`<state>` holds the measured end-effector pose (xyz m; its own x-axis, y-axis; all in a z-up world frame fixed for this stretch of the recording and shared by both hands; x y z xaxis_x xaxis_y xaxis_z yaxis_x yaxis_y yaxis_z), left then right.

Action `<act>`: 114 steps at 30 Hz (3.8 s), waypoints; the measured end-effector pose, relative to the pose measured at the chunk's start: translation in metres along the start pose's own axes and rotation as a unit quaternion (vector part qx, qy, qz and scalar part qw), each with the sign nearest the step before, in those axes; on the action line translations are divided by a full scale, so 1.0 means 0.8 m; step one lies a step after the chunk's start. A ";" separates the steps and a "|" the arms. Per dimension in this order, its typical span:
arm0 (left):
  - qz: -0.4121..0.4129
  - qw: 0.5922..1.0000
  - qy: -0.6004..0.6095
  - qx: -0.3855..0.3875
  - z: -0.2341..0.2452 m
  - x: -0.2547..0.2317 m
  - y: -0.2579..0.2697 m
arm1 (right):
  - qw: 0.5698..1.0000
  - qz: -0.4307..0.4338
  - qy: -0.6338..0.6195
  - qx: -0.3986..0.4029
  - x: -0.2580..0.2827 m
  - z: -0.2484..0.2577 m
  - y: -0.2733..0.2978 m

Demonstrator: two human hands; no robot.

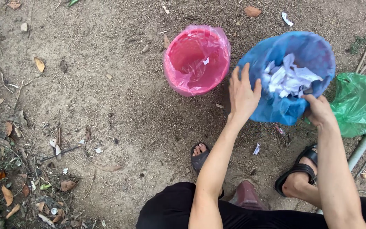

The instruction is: Placing various colored plastic bags as liners into red baskets on the ground.

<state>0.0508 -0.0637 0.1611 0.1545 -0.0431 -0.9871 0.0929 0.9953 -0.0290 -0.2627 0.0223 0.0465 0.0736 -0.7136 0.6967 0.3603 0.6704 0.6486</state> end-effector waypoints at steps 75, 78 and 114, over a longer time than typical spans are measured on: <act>0.354 0.925 0.139 -0.003 -0.061 0.126 0.080 | 0.962 -0.036 -0.269 0.020 -0.003 -0.048 0.075; 0.364 0.910 0.191 -0.055 -0.082 0.146 0.078 | 0.961 0.017 -0.237 -0.138 -0.009 -0.018 0.054; 0.296 0.938 0.093 -0.154 -0.030 0.047 0.042 | 0.896 0.407 0.172 -0.039 0.104 -0.101 0.177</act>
<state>0.0359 -0.0298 0.1196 -0.0871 0.5127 -0.8541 -0.2474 0.8194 0.5171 -0.1303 0.0418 0.1714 0.6197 -0.0228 0.7845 0.1188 0.9908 -0.0650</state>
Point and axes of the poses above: each hand's wrist, its own y-axis away from the middle knuckle, its own z-axis out of the back of the hand, x = y × z, the point moved 3 cm from there along -y, towards the middle knuckle, and after that the axes turned 14 degrees about y, right-handed, at the moved point
